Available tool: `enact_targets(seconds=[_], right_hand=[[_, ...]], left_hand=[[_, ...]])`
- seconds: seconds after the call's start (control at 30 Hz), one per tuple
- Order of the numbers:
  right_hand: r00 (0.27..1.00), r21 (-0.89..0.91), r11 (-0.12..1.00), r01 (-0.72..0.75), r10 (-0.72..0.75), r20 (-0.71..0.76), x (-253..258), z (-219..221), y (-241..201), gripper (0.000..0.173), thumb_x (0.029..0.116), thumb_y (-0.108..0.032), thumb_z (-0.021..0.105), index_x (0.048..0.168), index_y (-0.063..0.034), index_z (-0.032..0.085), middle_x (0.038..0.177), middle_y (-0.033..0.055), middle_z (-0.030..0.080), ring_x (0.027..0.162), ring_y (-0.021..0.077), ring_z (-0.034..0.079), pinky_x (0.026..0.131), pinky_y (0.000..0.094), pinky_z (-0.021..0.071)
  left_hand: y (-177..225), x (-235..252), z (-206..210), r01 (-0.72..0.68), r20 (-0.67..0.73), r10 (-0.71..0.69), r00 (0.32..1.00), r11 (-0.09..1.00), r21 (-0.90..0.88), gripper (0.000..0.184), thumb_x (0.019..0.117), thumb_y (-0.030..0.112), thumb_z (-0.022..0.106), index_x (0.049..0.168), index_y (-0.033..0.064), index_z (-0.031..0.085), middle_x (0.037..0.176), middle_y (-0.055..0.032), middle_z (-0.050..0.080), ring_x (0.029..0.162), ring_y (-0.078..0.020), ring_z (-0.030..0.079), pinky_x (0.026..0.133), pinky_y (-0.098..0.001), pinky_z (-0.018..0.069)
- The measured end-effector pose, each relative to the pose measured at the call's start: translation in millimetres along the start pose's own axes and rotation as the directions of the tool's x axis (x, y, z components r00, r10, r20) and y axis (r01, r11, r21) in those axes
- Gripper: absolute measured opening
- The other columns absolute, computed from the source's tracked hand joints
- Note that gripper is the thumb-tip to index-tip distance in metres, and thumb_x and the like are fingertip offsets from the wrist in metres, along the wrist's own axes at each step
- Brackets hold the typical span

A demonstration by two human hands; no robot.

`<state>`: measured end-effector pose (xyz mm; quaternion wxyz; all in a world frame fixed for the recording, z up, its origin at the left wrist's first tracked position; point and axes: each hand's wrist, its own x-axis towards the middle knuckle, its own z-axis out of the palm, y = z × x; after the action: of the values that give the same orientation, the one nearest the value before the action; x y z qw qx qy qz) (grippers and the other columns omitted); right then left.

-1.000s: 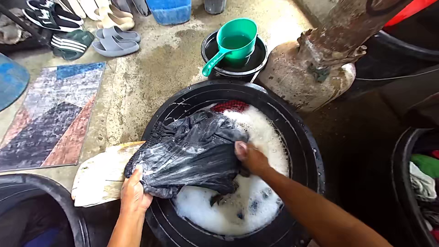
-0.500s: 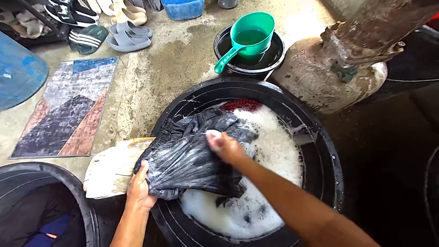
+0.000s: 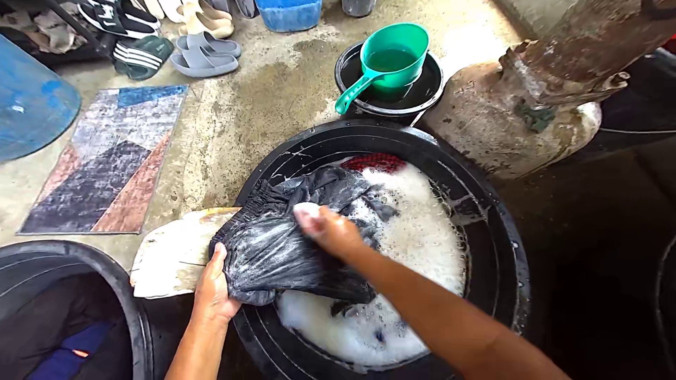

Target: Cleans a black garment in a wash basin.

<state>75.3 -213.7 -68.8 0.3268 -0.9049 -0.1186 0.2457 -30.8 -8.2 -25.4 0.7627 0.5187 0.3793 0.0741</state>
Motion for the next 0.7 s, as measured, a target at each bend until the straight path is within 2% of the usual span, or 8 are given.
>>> enact_targets(seconds=[0.1, 0.17, 0.23, 0.33, 0.43, 0.5, 0.6, 0.7], right_hand=[[0.952, -0.108, 0.946, -0.306, 0.306, -0.022, 5.1, -54.9, 78.0, 0.056, 0.1016, -0.035, 0.063, 0.141, 0.0033, 0.053, 0.126, 0.0305, 0.065, 0.118, 0.0489, 0.064, 0.097, 0.0686, 0.0493], [0.919, -0.198, 0.902, -0.383, 0.394, 0.013, 6.9, -84.7, 89.8, 0.05, 0.0999, -0.034, 0.065, 0.133, 0.0039, 0.06, 0.125, 0.0301, 0.066, 0.12, 0.0482, 0.063, 0.098, 0.0683, 0.0485], [0.946, -0.218, 0.924, -0.315, 0.324, 0.004, 7.8, -99.8, 75.3, 0.043, 0.1001, -0.027, 0.064, 0.135, -0.0012, 0.063, 0.125, 0.0281, 0.067, 0.12, 0.0467, 0.063, 0.1, 0.067, 0.0473], [0.987, -0.276, 0.947, -0.162, 0.159, -0.035, 11.0, -99.1, 40.7, 0.046, 0.1011, -0.007, 0.057, 0.147, -0.0077, 0.055, 0.129, 0.0258, 0.066, 0.12, 0.0464, 0.063, 0.1, 0.0652, 0.0478], [1.0, -0.408, 0.913, -0.008, 0.006, -0.005, 31.7, -71.6, 43.9, 0.035, 0.0986, 0.003, 0.053, 0.133, 0.004, 0.059, 0.124, 0.0305, 0.065, 0.12, 0.0499, 0.061, 0.1, 0.0649, 0.0467], [0.997, -0.441, 0.894, 0.082, -0.069, 0.047, 45.9, -52.7, 54.6, 0.035, 0.099, 0.002, 0.052, 0.133, 0.0029, 0.061, 0.13, 0.0291, 0.064, 0.127, 0.0489, 0.057, 0.108, 0.0652, 0.0406], [0.996, -0.466, 0.882, 0.076, -0.041, 0.083, 52.4, -44.8, 53.3, 0.033, 0.1042, -0.002, 0.046, 0.133, -0.0006, 0.062, 0.128, 0.0259, 0.067, 0.126, 0.0455, 0.06, 0.108, 0.062, 0.0418], [0.995, -0.427, 0.904, 0.016, 0.026, 0.092, 52.6, -58.5, 47.0, 0.034, 0.1023, -0.003, 0.05, 0.134, -0.0013, 0.061, 0.124, 0.0272, 0.068, 0.121, 0.0462, 0.062, 0.104, 0.0626, 0.0445]], left_hand=[[3.1, 1.1, 3.4, 0.011, 0.058, -0.011, 0.998, 1.0, 0.001, 0.042, 0.1119, 0.038, 0.027, 0.128, 0.013, 0.056, 0.105, -0.0032, 0.072, 0.096, -0.0127, 0.071, 0.082, -0.0366, 0.062], [7.1, 0.7, -2.6, 0.052, 0.133, -0.069, 0.989, 0.991, 0.126, 0.04, 0.1117, 0.032, 0.028, 0.128, 0.0098, 0.056, 0.107, -0.0054, 0.072, 0.098, -0.0143, 0.071, 0.084, -0.0371, 0.0613], [17.1, 1.8, -9.0, 0.075, 0.175, -0.155, 0.972, 0.917, 0.392, 0.034, 0.1098, 0.025, 0.037, 0.127, 0.0036, 0.057, 0.107, -0.009, 0.071, 0.099, -0.0165, 0.07, 0.086, -0.0369, 0.0599], [37.9, 5.4, 1.1, 0.042, 0.083, -0.137, 0.987, 0.72, 0.693, 0.039, 0.1086, 0.03, 0.047, 0.124, -0.0045, 0.058, 0.108, -0.0187, 0.066, 0.096, -0.0248, 0.066, 0.084, -0.0453, 0.0549], [35.0, 19.1, 16.0, 0.003, 0.011, -0.012, 1.0, 0.784, 0.621, 0.044, 0.1071, 0.034, 0.051, 0.131, -0.0028, 0.058, 0.12, -0.0209, 0.065, 0.109, -0.0284, 0.064, 0.094, -0.0499, 0.0524], [33.9, 21.6, 27.4, 0.072, -0.001, -0.082, 0.997, 0.872, 0.484, 0.043, 0.1068, 0.034, 0.051, 0.133, 0.0002, 0.057, 0.121, -0.0168, 0.066, 0.11, -0.0246, 0.064, 0.095, -0.0462, 0.0527], [39.8, 11.6, 39.3, 0.203, 0.064, -0.223, 0.973, 0.951, 0.234, 0.036, 0.1096, 0.035, 0.04, 0.123, 0.0089, 0.06, 0.101, -0.0082, 0.072, 0.09, -0.0171, 0.072, 0.076, -0.0373, 0.0611], [54.5, -9.0, 44.3, 0.111, 0.221, -0.122, 0.968, 0.992, 0.064, 0.043, 0.1119, 0.035, 0.026, 0.112, 0.0131, 0.064, 0.091, -0.004, 0.074, 0.081, -0.0128, 0.073, 0.068, -0.0324, 0.0631]])
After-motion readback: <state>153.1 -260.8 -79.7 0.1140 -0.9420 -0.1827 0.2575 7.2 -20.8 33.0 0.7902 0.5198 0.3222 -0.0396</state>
